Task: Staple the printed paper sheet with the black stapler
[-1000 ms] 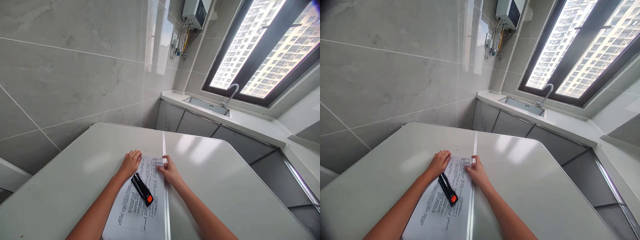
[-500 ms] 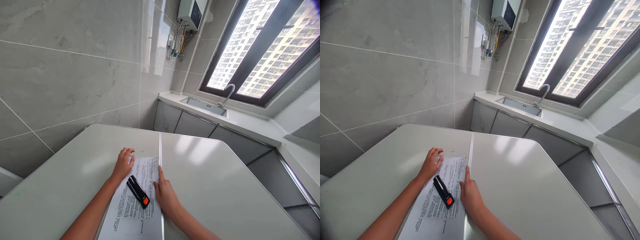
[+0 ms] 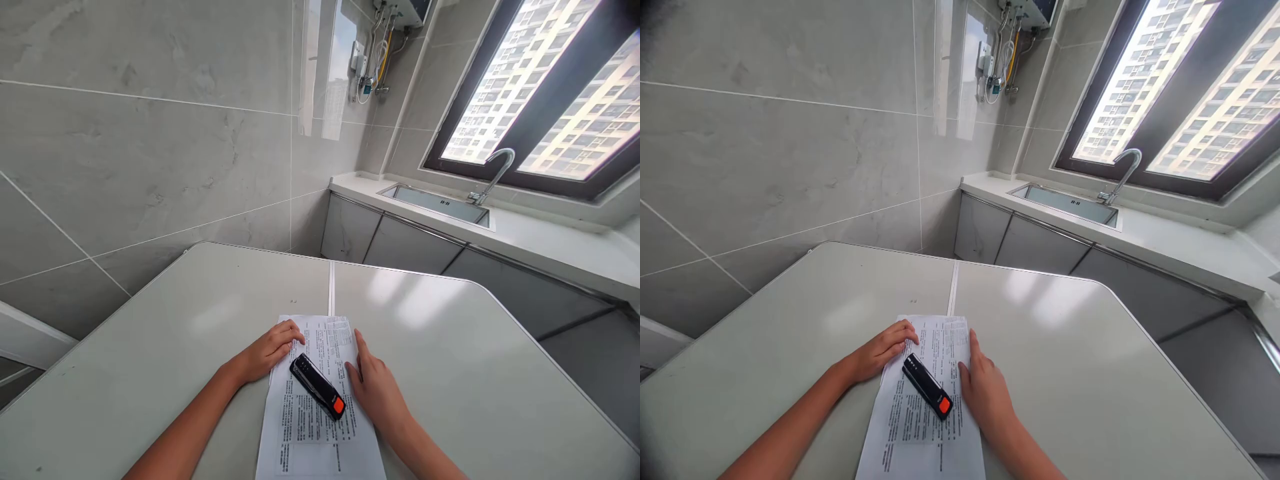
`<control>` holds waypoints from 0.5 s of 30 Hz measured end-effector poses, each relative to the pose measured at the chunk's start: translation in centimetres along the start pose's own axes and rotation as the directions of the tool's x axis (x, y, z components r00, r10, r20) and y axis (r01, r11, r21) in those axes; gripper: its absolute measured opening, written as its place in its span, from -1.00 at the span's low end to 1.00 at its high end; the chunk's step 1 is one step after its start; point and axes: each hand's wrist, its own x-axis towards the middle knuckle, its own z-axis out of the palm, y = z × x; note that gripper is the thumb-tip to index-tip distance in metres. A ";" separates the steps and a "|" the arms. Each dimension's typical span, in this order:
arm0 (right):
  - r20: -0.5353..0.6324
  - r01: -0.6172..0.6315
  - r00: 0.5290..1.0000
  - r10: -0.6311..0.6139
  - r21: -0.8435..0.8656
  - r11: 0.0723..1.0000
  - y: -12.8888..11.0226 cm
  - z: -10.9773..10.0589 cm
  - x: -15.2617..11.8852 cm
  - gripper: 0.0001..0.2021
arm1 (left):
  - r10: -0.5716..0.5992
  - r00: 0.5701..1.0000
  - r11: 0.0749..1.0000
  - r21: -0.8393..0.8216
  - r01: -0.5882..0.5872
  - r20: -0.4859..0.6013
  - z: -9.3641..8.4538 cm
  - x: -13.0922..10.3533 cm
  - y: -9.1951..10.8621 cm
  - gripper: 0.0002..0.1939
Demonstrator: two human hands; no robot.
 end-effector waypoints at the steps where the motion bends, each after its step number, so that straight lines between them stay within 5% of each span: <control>1: -0.088 0.063 0.994 -0.062 0.001 0.998 -0.1 0.0 -0.4 -0.46 | 0.013 0.999 1.000 -0.021 -0.013 0.035 -0.3 0.0 0.2 -0.64; 4: -0.208 0.340 0.924 -0.319 0.074 0.937 -1.3 0.1 -2.0 -0.66 | 0.057 0.994 0.998 -0.042 -0.054 0.091 -0.8 0.1 0.3 -0.38; 7: -0.102 0.500 0.866 -0.490 0.135 0.856 -3.0 0.6 -3.5 -0.45 | 0.102 0.986 0.995 -0.026 -0.099 0.133 -0.8 0.3 -0.1 -0.22; 9: -0.047 0.510 0.860 -0.508 0.098 0.855 -3.6 1.1 -3.9 -0.33 | 0.107 0.982 0.994 -0.011 -0.106 0.155 -0.7 0.3 -0.3 -0.24; 15: -0.057 0.457 0.889 -0.454 0.087 0.885 -2.5 1.5 -2.8 -0.72 | 0.096 0.972 0.985 0.121 -0.124 0.214 -0.2 0.3 -0.4 -0.26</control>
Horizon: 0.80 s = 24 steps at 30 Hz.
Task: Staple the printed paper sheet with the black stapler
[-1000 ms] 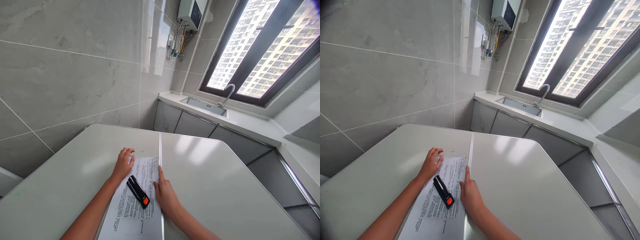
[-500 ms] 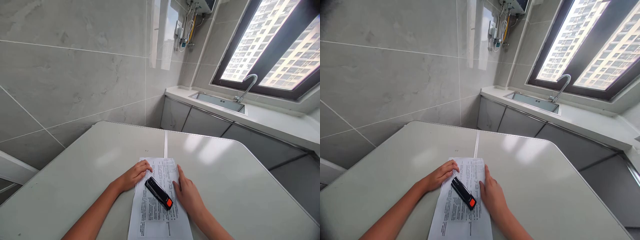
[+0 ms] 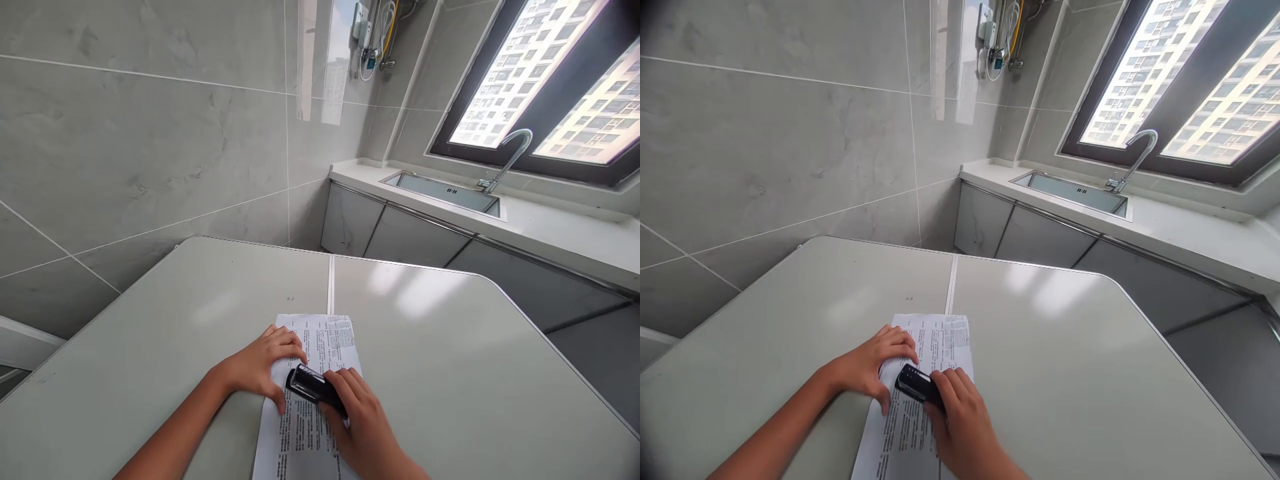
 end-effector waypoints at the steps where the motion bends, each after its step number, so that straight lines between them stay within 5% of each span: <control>1: -0.024 0.004 1.000 -0.004 0.001 1.000 0.4 -0.2 0.1 -0.72 | -0.004 1.000 1.000 0.027 0.004 -0.003 0.1 0.0 0.1 -0.28; 10: -0.089 0.037 0.996 -0.031 0.064 0.997 1.9 -0.8 0.6 -0.64 | 0.043 0.995 0.999 0.020 -0.042 -0.085 0.9 0.2 -0.1 -0.63; 15: -0.178 0.167 0.971 -0.160 0.021 0.986 2.9 -3.1 1.2 -0.86 | -0.010 0.995 1.000 0.003 0.010 -0.100 0.7 0.4 -0.3 -0.65; 24: -0.038 0.258 0.966 -0.255 0.090 0.962 4.6 -5.2 1.4 -0.73 | -0.098 0.994 0.994 -0.044 0.096 -0.050 0.5 0.9 -0.3 -0.61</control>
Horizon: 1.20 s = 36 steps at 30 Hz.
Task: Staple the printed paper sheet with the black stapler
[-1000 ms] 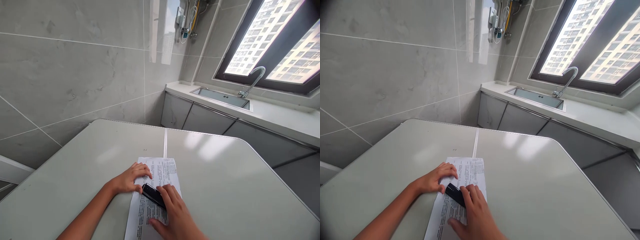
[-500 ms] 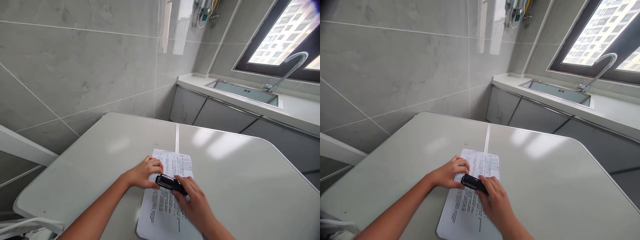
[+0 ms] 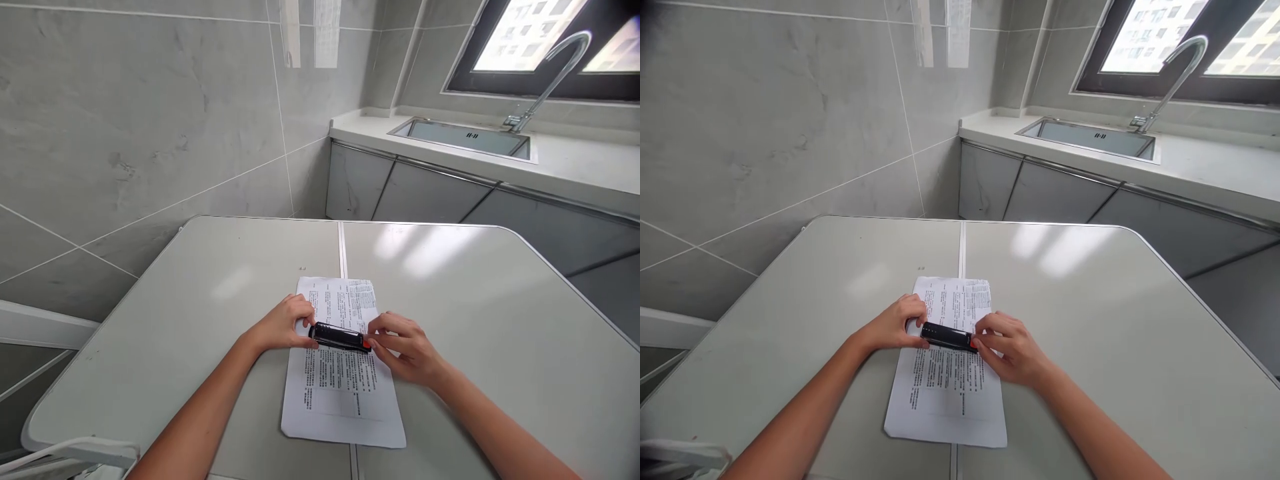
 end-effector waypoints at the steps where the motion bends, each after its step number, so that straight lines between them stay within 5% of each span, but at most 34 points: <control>1: 0.020 0.006 1.000 -0.006 0.000 1.000 0.0 -0.1 0.0 -0.72 | -0.007 1.000 1.000 -0.002 0.007 -0.001 0.0 0.0 0.0 -0.60; 11: 0.359 0.085 0.932 -0.047 -0.090 0.992 0.3 -2.7 0.7 -0.68 | -0.010 1.000 0.999 -0.036 0.010 0.011 -0.1 0.2 -0.3 -0.60; 13: 0.304 0.080 0.952 -0.046 -0.100 0.992 0.4 -2.5 0.7 -0.71 | -0.002 1.000 0.999 -0.040 0.002 0.011 -0.1 0.2 -0.3 -0.60; 17: 0.002 -0.109 0.994 0.109 0.002 0.994 -0.3 0.1 1.1 -0.75 | 0.001 1.000 1.000 0.003 -0.001 0.019 0.0 0.1 -0.1 -0.61; 20: 0.091 -0.209 0.975 0.202 0.073 0.975 -1.6 2.6 1.8 -0.43 | -0.016 1.000 0.999 0.032 0.016 0.016 -0.1 -0.1 0.0 -0.60; 24: 0.176 -0.272 0.952 0.250 0.110 0.956 -2.6 4.1 2.2 -0.61 | -0.024 1.000 1.000 -0.015 0.024 0.013 -0.5 -0.6 -0.1 -0.45; 28: -0.036 -0.198 0.979 0.201 0.065 0.978 -2.2 3.7 1.7 -0.60 | -0.099 0.951 0.959 -0.283 0.013 -0.292 -0.2 -0.8 0.5 -0.32; 31: -0.232 -0.006 0.972 -0.041 -0.200 0.980 -2.0 3.4 1.2 -0.46 | -0.338 0.842 0.723 -0.689 -0.054 -0.420 1.1 -0.1 1.9 -0.46; 34: -0.184 0.163 0.932 -0.311 -0.552 0.818 -2.2 3.2 1.1 -0.52 | -0.394 0.903 0.217 -0.972 -0.093 -0.174 2.5 0.6 3.2 -0.53; 36: -0.085 0.255 0.900 -0.428 -0.693 0.674 -2.5 3.1 1.1 -0.64 | -0.350 0.936 -0.015 -0.999 -0.035 -0.028 3.0 0.9 3.6 -0.56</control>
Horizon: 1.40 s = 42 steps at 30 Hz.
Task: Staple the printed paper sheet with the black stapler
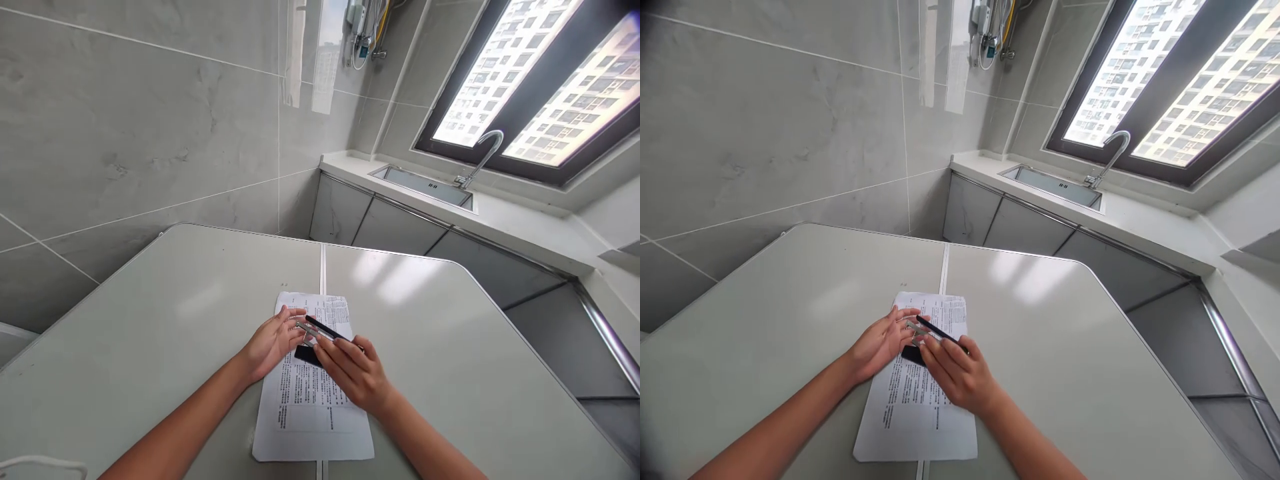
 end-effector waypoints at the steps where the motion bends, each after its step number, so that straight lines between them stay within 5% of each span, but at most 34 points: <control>1: 0.007 0.053 0.999 -0.053 -0.047 0.997 -0.1 -0.1 0.1 -0.69 | -0.037 0.999 0.998 -0.049 0.038 0.014 0.0 0.0 -0.1 -0.58; 9: 0.037 0.106 0.994 -0.104 -0.087 0.991 -0.2 -0.4 1.3 -0.76 | -0.065 0.998 0.994 -0.089 0.065 0.001 -0.9 0.3 0.0 -0.73; 12: -0.038 -0.091 0.995 0.091 0.006 0.996 0.3 -0.5 1.4 -0.63 | -0.065 0.998 0.993 -0.100 0.063 -0.015 -1.1 0.4 0.2 -0.75; 15: -0.064 -0.471 0.859 0.508 0.288 0.834 1.0 -0.6 1.5 -0.56 | 0.010 0.993 0.996 -0.092 -0.021 -0.118 -1.5 0.6 1.0 -0.73; 17: 0.087 -0.597 0.762 0.641 0.476 0.645 1.2 -0.5 1.5 -0.60 | 0.091 0.977 0.993 -0.055 -0.103 -0.195 -1.9 0.7 1.5 -0.72; 22: 0.459 -0.654 0.749 0.477 0.626 0.425 -0.1 0.2 1.1 -0.58 | 0.197 0.953 0.980 0.059 -0.189 -0.230 -2.0 0.8 1.9 -0.80; 27: 0.568 -0.708 0.706 0.423 0.577 0.408 -0.8 0.8 1.0 -0.60 | 0.153 0.985 0.976 0.171 -0.138 -0.076 -1.1 0.3 1.1 -0.74; 34: 0.674 -0.729 0.670 0.313 0.518 0.446 0.4 0.0 1.4 -0.58 | 0.085 0.996 0.975 0.205 -0.083 -0.001 -0.4 -0.5 1.1 -0.68; 36: 0.650 -0.722 0.685 0.330 0.542 0.430 0.5 0.0 1.5 -0.56 | 0.077 0.996 0.970 0.229 -0.084 0.043 -0.3 -0.5 1.2 -0.67; 38: 0.534 -0.662 0.749 0.392 0.587 0.466 0.3 0.1 1.4 -0.59 | 0.085 0.994 0.952 0.287 -0.103 0.074 -0.2 -0.6 1.1 -0.65; 42: 0.155 -0.415 0.903 0.400 0.554 0.722 -0.7 0.4 1.2 -0.69 | 0.229 0.955 0.831 0.473 -0.292 0.186 0.3 -1.3 0.8 -0.66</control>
